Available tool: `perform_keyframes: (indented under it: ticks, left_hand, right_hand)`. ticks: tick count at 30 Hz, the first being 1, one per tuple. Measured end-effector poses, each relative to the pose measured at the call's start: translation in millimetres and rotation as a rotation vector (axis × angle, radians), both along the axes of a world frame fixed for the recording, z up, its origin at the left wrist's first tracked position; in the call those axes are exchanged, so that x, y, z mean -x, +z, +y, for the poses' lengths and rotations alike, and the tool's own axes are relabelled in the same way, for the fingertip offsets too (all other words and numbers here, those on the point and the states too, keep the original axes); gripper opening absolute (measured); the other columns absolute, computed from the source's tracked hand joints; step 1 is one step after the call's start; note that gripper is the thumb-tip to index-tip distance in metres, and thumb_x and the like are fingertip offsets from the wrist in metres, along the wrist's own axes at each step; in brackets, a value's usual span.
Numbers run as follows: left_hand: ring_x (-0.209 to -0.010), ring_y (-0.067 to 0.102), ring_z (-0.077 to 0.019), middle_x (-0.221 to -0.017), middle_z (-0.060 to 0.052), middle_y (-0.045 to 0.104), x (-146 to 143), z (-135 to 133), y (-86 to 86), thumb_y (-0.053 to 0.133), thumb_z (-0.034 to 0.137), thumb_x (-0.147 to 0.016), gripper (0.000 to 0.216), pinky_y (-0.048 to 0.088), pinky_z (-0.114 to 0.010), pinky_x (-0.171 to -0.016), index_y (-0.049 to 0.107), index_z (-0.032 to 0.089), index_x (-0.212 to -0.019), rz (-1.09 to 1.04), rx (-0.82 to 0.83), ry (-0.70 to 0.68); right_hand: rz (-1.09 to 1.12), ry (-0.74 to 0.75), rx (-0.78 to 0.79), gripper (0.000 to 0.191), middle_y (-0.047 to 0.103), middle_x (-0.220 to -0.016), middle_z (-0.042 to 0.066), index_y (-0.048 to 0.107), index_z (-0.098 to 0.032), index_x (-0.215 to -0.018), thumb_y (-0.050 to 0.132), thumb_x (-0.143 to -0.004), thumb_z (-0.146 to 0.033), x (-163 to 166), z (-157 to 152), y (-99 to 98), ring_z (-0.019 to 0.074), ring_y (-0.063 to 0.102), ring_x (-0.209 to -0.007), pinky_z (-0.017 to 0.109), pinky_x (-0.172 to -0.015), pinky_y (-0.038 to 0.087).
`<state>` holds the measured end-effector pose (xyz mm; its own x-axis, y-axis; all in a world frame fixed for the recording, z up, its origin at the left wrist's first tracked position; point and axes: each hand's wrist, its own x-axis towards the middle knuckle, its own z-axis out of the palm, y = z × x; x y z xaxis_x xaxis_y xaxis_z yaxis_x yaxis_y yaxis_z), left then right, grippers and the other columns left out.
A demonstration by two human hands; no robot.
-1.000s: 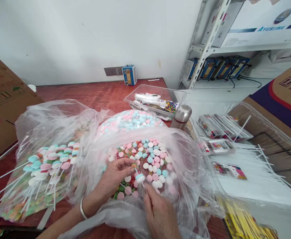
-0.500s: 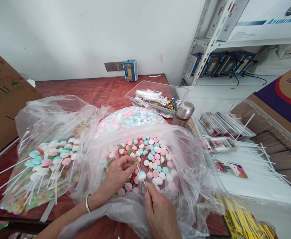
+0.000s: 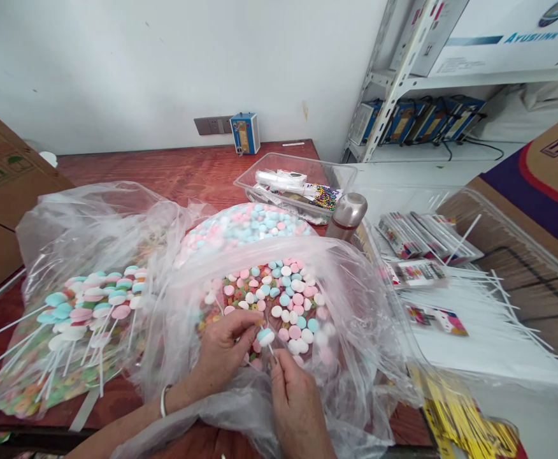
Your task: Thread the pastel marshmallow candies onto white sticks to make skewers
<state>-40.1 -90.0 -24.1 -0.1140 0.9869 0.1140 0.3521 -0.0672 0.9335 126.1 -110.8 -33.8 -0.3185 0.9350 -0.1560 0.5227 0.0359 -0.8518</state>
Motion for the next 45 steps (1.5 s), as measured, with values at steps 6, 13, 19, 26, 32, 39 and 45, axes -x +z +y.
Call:
perform_keyframes:
  ticks: [6,13,19,26,32,39,45]
  left_hand:
    - [-0.071,0.069,-0.0152,-0.089,-0.004,0.075,-6.4,-4.9,-9.9,0.054,0.018,-0.088,0.025,0.057,-0.026,-0.064,0.071,0.020,-0.106,-0.086,0.136,0.004]
    - [-0.100,0.069,-0.0185,-0.109,-0.004,0.075,-3.8,3.7,15.6,0.052,0.024,-0.093,0.031,0.055,-0.032,-0.092,0.069,0.023,-0.119,-0.047,0.088,-0.192]
    - [-0.098,0.065,-0.0221,-0.105,-0.008,0.070,25.8,66.2,19.9,0.050,0.011,-0.090,0.025,0.050,-0.035,-0.088,0.070,0.019,-0.103,0.530,-0.089,-0.186]
    - [-0.093,0.061,-0.0234,-0.094,-0.007,0.068,34.9,80.7,7.2,0.056,0.010,-0.082,0.013,0.046,-0.034,-0.086,0.066,0.018,-0.083,0.687,0.002,-0.292]
    - [-0.081,0.064,-0.0231,-0.081,-0.004,0.070,40.5,106.0,16.0,0.050,0.032,-0.090,0.022,0.045,-0.031,-0.078,0.068,0.020,-0.086,0.520,0.213,-0.103]
    - [-0.088,0.064,-0.0231,-0.087,-0.003,0.071,27.9,117.9,7.2,0.050,0.027,-0.090,0.021,0.044,-0.031,-0.087,0.071,0.022,-0.092,0.562,0.179,-0.155]
    - [-0.095,0.065,-0.0238,-0.101,-0.008,0.070,20.5,102.0,4.2,0.044,0.013,-0.090,0.031,0.046,-0.032,-0.086,0.066,0.022,-0.110,0.727,0.072,-0.287]
  right_hand:
    - [0.096,-0.100,0.036,0.030,0.061,-0.068,0.002,0.058,-0.020,-0.081,0.038,-0.094,-0.038,7.4,5.2,0.0,0.0179,0.055,-0.062,0.026,-0.058,0.039]
    - [0.644,-0.279,0.428,0.039,0.034,-0.053,-0.010,0.059,-0.021,-0.088,0.057,-0.086,-0.060,8.9,19.2,-11.1,0.0086,0.026,-0.044,0.021,-0.042,0.020]
    - [0.741,-0.367,0.534,0.043,0.032,-0.053,-0.011,0.055,-0.021,-0.086,0.063,-0.081,-0.063,-5.0,19.2,-2.6,0.0065,0.017,-0.044,0.021,-0.042,0.012]
    - [0.662,-0.369,0.519,0.044,0.031,-0.054,-0.010,0.056,-0.022,-0.086,0.057,-0.082,-0.066,-11.6,15.6,-6.5,0.0083,0.020,-0.044,0.022,-0.044,0.013]
    - [0.711,-0.329,0.531,0.040,0.030,-0.052,-0.011,0.056,-0.022,-0.087,0.056,-0.086,-0.061,-9.0,18.1,-5.8,0.0076,0.016,-0.044,0.023,-0.044,0.010]
    - [0.683,-0.338,0.515,0.043,0.030,-0.054,-0.010,0.057,-0.021,-0.088,0.056,-0.084,-0.063,-10.8,17.4,-6.6,0.0073,0.016,-0.044,0.022,-0.042,0.009]
    - [0.671,-0.315,0.519,0.046,0.030,-0.052,-0.011,0.058,-0.021,-0.090,0.054,-0.083,-0.066,-11.4,18.7,-16.7,0.0065,0.014,-0.041,0.022,-0.040,0.009]
